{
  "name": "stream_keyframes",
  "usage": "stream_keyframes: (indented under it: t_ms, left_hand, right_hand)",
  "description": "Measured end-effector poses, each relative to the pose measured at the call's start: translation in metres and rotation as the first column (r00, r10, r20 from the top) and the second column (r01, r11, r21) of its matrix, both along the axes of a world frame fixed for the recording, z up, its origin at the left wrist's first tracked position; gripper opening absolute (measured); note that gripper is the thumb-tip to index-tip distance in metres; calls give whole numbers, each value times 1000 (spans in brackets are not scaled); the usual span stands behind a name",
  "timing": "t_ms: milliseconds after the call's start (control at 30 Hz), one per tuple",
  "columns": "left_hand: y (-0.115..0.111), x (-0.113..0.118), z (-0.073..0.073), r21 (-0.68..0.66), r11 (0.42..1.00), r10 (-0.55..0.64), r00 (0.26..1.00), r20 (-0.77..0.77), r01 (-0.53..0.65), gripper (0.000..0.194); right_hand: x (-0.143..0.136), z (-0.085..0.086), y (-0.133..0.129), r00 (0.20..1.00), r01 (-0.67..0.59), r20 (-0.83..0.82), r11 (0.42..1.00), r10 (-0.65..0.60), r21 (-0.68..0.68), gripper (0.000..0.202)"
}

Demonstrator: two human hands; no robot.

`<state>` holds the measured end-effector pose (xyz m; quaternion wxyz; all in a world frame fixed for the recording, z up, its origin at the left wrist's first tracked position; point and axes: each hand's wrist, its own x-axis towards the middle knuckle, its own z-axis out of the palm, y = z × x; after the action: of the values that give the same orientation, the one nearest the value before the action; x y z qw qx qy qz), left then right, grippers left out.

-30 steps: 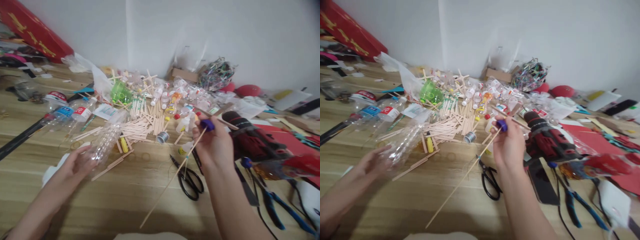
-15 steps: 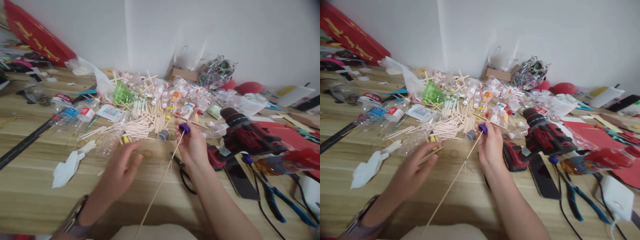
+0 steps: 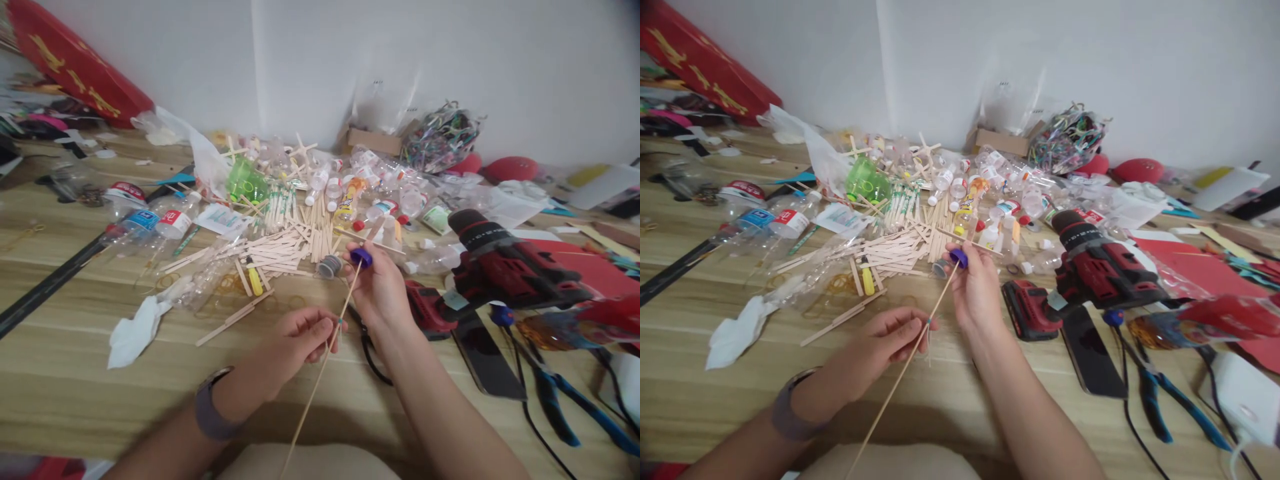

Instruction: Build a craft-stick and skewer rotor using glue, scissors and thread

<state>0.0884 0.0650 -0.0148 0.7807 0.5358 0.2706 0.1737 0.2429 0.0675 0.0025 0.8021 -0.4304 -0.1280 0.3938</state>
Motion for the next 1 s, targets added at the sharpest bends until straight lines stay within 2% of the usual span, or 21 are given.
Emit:
stream_keyframes:
  t_ms: [433,567,700,867,1000]
  left_hand:
    - [5,-7,-3,56,998,-23,986,-167,32,42]
    - [8,-5,-3,74,996,-30,989,-146,41,37]
    - [11,-4,-2,119,993,16,983,-181,6,33]
    - [13,-4,-2,127,992,23,977,-213,4,31]
    - [13,-4,-5,99,995,25,971,-236,-2,32]
  right_hand:
    - [4,-7,10,998,-50,-47,997,48,-55,12]
    - [7,-12,13,993,-103,-65,992,98,-78,10]
    - [4,-16,7,978,-191,-99,977,181,-96,10]
    - [-9,-25,-4,959,-256,-160,954,232,-153,16]
    - [-8,-34,1,958,-254,-184,950,221,-183,11]
